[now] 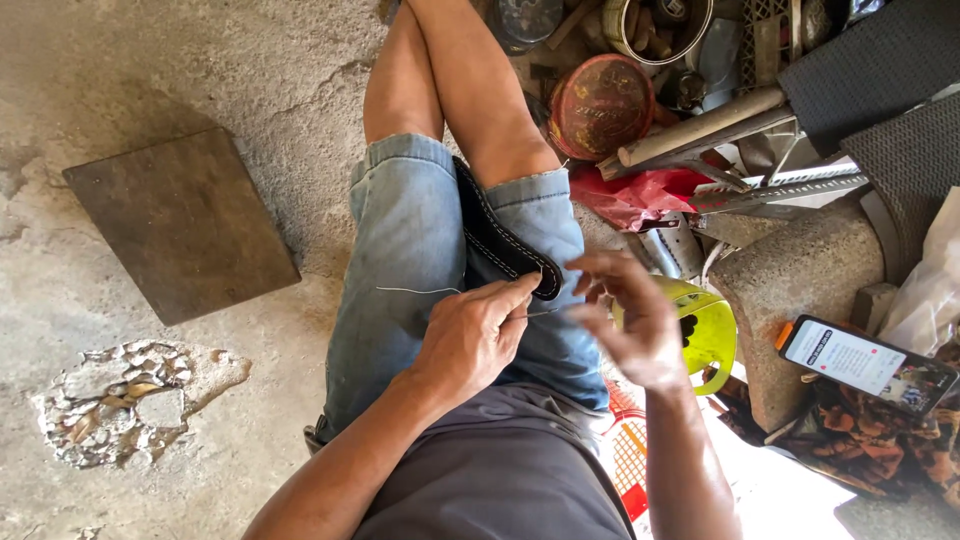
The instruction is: Hand-stitching a leather shoe sole with needle and thread
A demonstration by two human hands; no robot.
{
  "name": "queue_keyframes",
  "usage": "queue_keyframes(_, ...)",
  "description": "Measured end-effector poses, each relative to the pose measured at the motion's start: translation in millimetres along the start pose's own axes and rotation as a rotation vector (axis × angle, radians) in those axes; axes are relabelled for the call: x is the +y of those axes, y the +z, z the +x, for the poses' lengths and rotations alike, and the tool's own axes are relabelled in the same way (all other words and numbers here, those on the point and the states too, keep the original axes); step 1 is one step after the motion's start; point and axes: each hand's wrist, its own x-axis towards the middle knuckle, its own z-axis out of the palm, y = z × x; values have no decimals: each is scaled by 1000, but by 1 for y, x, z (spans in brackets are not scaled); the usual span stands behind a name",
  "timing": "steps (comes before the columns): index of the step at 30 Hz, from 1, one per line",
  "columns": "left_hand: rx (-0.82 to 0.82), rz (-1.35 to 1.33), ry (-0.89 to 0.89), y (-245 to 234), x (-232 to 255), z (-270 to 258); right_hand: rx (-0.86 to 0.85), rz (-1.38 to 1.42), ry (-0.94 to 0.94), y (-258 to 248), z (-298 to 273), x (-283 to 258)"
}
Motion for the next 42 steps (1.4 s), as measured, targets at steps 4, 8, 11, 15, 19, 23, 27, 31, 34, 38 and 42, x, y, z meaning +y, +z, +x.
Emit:
queue_keyframes(4, -3, 35, 25, 5, -5, 1, -105, -448, -99, 6, 5, 2)
queue_keyframes(8, 0, 17, 14, 7, -3, 1, -44, -551, -196, 11, 3, 10)
queue_keyframes(11, 9, 19, 19, 9, 0, 5, 21, -522, -205, 13, -5, 22)
queue_keyframes(15, 1, 25, 17, 13, -2, 6, 70, -480, -144, 12, -19, 48)
queue_keyframes(19, 0, -12, 25, 15, -1, 12, 87, -466, -104, 11, -19, 47)
queue_keyframes(23, -48, 132, 60, -2, 6, 15, 127, -394, 140, 13, -21, 41)
queue_keyframes(27, -78, 203, 74, -26, -5, 2, 114, -201, 333, 12, -15, 48)
queue_keyframes(31, -172, 46, -5, -38, 8, -1, 87, -148, 396, 13, -1, 27)
queue_keyframes(34, -195, 155, 25, -33, 10, -2, 35, -111, 454, 12, 3, 17)
queue_keyframes(38, -200, 232, 32, -20, 8, 0, 3, -167, 450, 11, 3, 14)
queue_keyframes(42, -227, 264, 43, -19, 9, 5, -17, -160, 458, 9, 2, 15)
